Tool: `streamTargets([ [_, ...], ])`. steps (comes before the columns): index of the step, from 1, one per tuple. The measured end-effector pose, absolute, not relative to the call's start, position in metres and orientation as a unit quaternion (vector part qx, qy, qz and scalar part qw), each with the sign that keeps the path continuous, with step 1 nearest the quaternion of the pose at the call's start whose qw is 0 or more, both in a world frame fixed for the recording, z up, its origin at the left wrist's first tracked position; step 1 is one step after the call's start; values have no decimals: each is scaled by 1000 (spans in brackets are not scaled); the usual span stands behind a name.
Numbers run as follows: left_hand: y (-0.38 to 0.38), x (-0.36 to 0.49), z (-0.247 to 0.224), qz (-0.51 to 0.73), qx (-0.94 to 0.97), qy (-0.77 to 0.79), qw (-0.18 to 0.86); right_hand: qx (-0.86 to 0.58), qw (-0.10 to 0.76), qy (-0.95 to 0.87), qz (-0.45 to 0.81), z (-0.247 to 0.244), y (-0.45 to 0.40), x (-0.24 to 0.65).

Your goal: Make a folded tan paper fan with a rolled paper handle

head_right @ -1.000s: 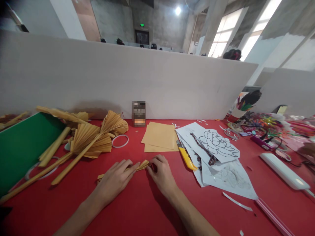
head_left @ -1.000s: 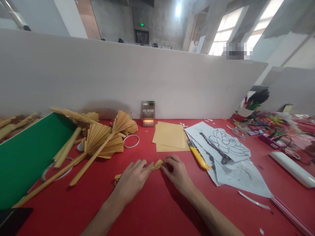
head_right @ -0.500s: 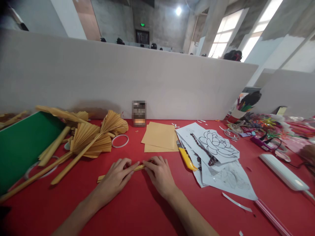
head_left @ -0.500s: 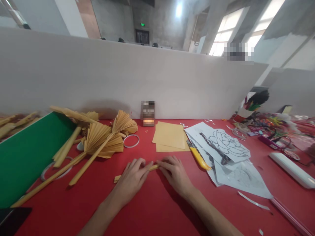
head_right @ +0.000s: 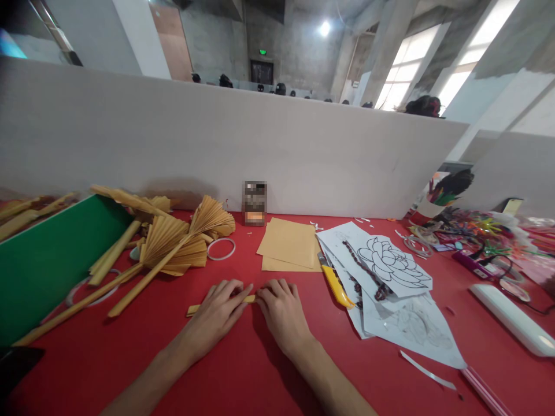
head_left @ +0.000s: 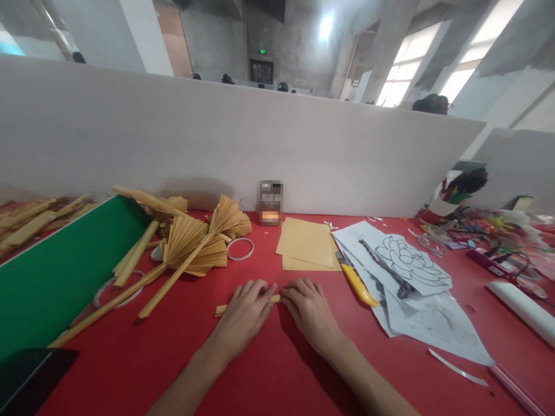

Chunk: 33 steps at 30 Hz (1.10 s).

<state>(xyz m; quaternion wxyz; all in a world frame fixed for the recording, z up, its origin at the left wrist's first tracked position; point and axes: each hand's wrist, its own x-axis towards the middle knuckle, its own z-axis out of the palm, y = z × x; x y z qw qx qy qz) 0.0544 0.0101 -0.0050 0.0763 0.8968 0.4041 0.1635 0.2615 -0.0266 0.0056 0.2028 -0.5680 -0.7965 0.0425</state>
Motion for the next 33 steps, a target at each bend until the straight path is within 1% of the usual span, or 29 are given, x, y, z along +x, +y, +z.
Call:
streamTargets([
  [3,8,54,-4,169,896,406,66,-573,205,-790,67,5,-28,261],
  [8,8,53,-7,199,889,409,57,-586,253,-759,131,3,-29,264],
  [11,11,49,-6,215,875,429,64,-589,275,-746,145,3,-26,274],
  [14,19,41,-4,238,850,460,97,-597,295,-733,139,3,-23,290],
  [16,24,36,-3,275,829,469,131,-604,309,-722,134,4,-21,300],
  [20,28,34,-4,367,787,455,199,-587,325,-731,128,3,-20,312],
  [24,27,36,-7,392,771,433,254,-566,326,-745,136,1,-19,312],
  [29,29,33,-11,371,789,427,240,-556,345,-740,152,6,-17,314],
  [33,33,27,-12,358,808,421,205,-552,346,-741,161,11,-16,317],
])
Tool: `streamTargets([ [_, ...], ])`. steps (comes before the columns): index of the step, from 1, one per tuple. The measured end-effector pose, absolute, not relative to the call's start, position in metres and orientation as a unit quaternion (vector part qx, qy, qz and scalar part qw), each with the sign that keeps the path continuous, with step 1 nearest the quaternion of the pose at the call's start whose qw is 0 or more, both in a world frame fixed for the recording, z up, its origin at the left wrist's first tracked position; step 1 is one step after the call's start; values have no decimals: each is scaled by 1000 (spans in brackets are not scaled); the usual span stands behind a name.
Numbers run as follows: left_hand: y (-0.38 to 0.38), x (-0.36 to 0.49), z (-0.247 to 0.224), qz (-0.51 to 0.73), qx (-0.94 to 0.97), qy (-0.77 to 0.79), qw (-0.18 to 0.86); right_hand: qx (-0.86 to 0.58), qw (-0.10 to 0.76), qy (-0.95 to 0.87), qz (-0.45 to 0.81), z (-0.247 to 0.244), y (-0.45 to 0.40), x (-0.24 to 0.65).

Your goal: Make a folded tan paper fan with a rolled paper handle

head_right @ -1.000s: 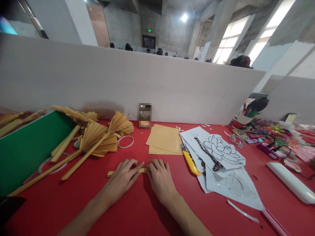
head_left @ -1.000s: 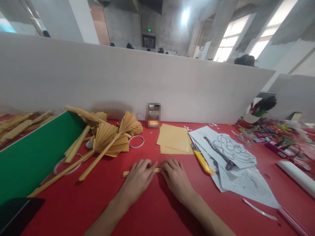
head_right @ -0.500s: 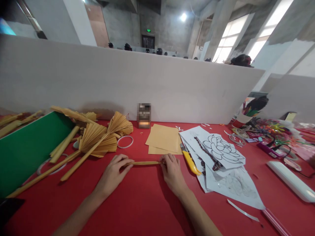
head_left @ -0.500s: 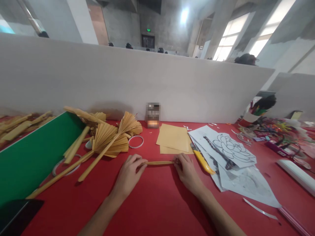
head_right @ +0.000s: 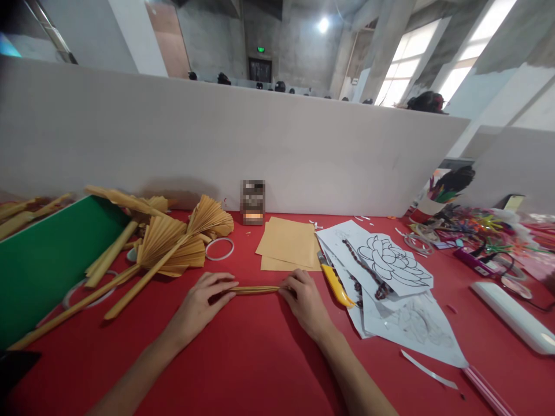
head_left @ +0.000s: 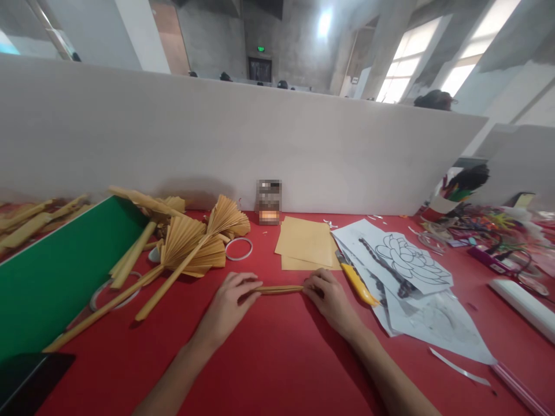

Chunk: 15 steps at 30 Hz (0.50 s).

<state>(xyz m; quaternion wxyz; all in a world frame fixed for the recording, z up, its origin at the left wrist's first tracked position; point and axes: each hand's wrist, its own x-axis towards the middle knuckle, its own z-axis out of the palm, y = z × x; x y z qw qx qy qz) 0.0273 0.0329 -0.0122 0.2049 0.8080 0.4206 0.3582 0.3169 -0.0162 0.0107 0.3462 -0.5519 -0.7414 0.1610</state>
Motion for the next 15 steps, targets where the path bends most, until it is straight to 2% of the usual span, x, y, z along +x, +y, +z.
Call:
streamTargets([
  [3,35,24,-14,352,816,418,190,-555,347,-736,172,12,-16,318],
  [9,37,22,-11,333,815,412,233,-561,351,-727,183,10,-15,320],
  [15,37,20,-6,325,843,388,184,-563,342,-731,178,10,-15,320],
])
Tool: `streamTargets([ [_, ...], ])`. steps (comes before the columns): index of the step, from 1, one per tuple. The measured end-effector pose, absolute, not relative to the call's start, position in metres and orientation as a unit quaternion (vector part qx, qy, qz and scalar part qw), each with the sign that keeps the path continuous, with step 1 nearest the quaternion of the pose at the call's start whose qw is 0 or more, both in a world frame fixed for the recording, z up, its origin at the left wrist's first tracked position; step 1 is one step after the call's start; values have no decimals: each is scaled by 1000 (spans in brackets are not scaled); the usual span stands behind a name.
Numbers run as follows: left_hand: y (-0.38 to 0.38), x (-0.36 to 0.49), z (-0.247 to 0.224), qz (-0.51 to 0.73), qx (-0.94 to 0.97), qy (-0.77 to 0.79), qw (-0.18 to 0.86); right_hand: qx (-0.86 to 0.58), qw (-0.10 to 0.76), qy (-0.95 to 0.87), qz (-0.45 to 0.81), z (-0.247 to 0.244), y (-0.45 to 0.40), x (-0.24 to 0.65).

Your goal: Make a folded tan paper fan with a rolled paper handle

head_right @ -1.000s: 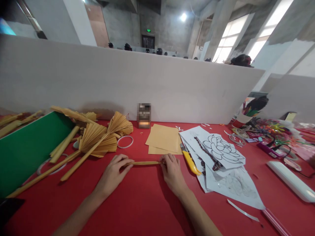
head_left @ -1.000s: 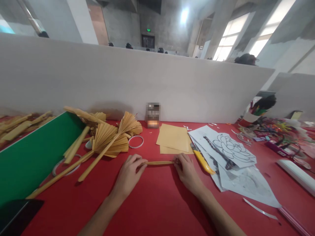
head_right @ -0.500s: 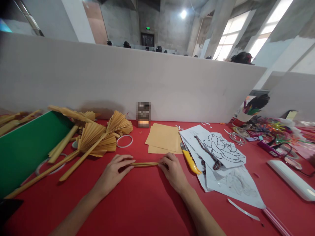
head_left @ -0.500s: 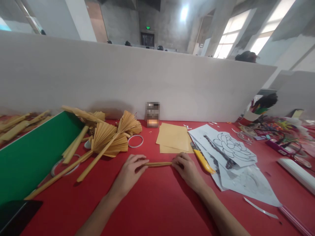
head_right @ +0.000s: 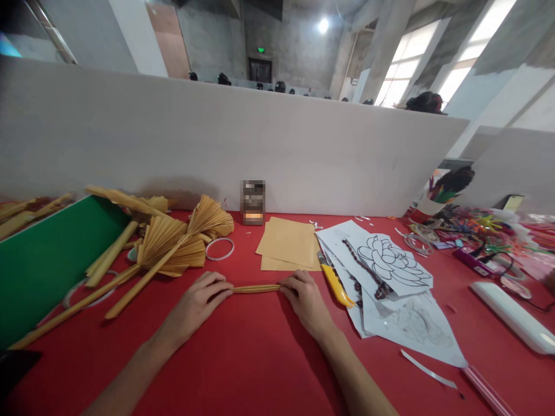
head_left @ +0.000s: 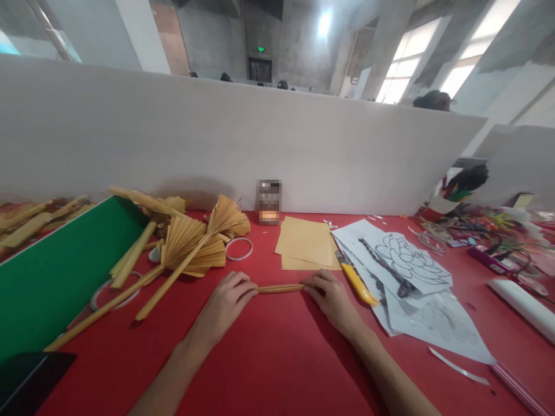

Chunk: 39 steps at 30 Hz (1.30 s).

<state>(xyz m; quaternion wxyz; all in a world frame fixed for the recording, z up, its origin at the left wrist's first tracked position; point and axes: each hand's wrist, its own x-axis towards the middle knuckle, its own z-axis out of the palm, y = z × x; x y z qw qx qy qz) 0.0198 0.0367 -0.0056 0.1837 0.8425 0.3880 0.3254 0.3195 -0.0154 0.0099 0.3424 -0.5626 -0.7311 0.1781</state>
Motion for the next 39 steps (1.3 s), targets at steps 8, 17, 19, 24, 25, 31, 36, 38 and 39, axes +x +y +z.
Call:
streamTargets([
  [8,39,15,-6,306,852,391,165,-561,342,-737,157,7,-15,320],
  [17,40,13,0,276,866,388,150,-559,328,-747,147,2,-15,321],
  [19,39,15,1,262,876,390,107,-561,325,-746,151,2,-15,321],
  [24,26,34,-2,231,896,380,7,-555,308,-758,152,0,-16,311],
  [25,23,39,-3,224,897,381,9,-553,303,-762,151,-1,-16,308],
  [31,19,44,1,194,885,421,44,-554,315,-752,167,-3,-18,301],
  [36,15,47,5,131,887,438,-54,-558,326,-738,191,0,-18,299],
  [38,8,55,2,134,887,433,-91,-560,322,-736,203,2,-19,297],
  [39,5,59,0,143,892,418,-94,-560,320,-734,211,3,-20,296],
])
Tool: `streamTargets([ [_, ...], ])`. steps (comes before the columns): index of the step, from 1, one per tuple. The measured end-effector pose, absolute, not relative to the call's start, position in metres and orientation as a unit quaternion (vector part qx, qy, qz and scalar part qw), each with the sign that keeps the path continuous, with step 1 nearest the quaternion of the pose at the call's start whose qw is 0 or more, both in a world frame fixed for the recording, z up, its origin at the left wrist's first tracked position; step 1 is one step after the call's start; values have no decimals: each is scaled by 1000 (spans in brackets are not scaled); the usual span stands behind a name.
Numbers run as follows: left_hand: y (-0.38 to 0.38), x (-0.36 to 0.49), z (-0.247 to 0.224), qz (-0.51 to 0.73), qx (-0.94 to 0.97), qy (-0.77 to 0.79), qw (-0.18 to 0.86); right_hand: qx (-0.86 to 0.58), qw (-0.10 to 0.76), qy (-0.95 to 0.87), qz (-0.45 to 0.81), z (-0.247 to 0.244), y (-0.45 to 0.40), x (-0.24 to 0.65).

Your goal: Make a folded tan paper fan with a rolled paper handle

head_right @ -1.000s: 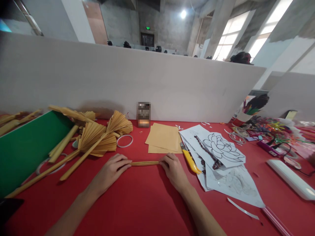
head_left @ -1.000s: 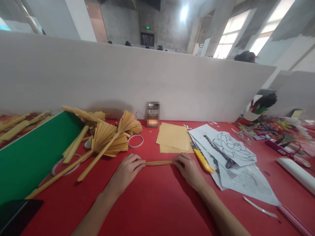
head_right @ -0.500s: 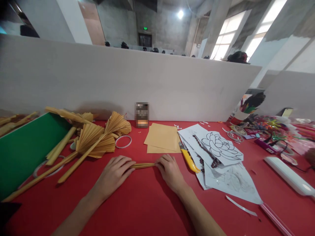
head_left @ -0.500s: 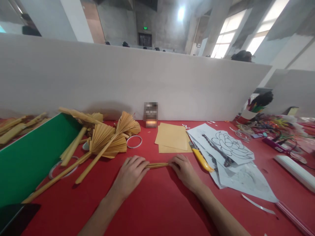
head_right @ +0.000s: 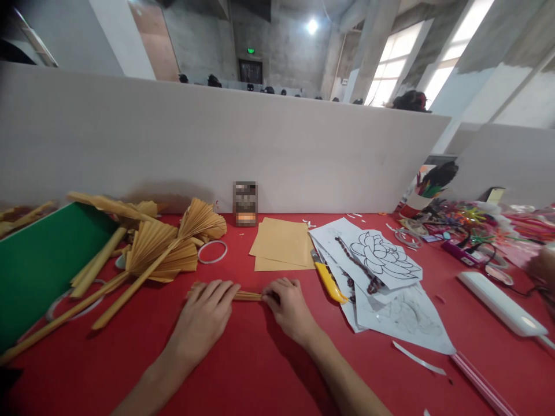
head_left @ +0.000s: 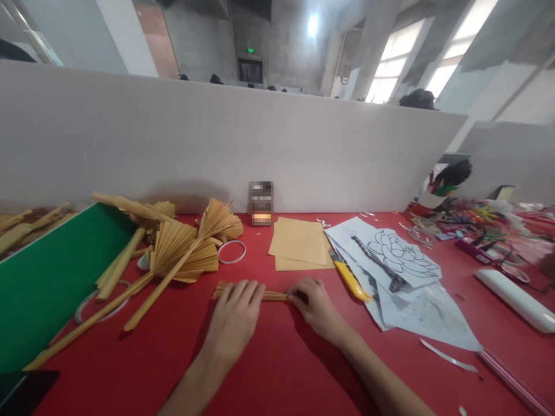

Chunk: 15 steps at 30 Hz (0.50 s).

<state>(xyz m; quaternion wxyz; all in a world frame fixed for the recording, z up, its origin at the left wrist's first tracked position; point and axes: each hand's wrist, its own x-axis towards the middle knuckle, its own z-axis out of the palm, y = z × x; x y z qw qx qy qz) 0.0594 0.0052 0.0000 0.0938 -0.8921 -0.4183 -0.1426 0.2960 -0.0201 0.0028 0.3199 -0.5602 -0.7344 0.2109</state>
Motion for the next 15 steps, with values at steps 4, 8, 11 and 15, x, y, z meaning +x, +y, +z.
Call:
streamTargets([
  [4,2,71,-10,-183,-923,-337,-10,-558,322,-722,253,7,-24,295],
  [8,10,71,-13,-208,-912,-325,-142,-548,335,-712,284,9,-25,296],
  [11,14,72,-10,-199,-905,-348,-141,-557,330,-721,248,8,-25,295],
  [15,13,73,-3,-167,-895,-408,-66,-567,319,-727,219,7,-24,292],
])
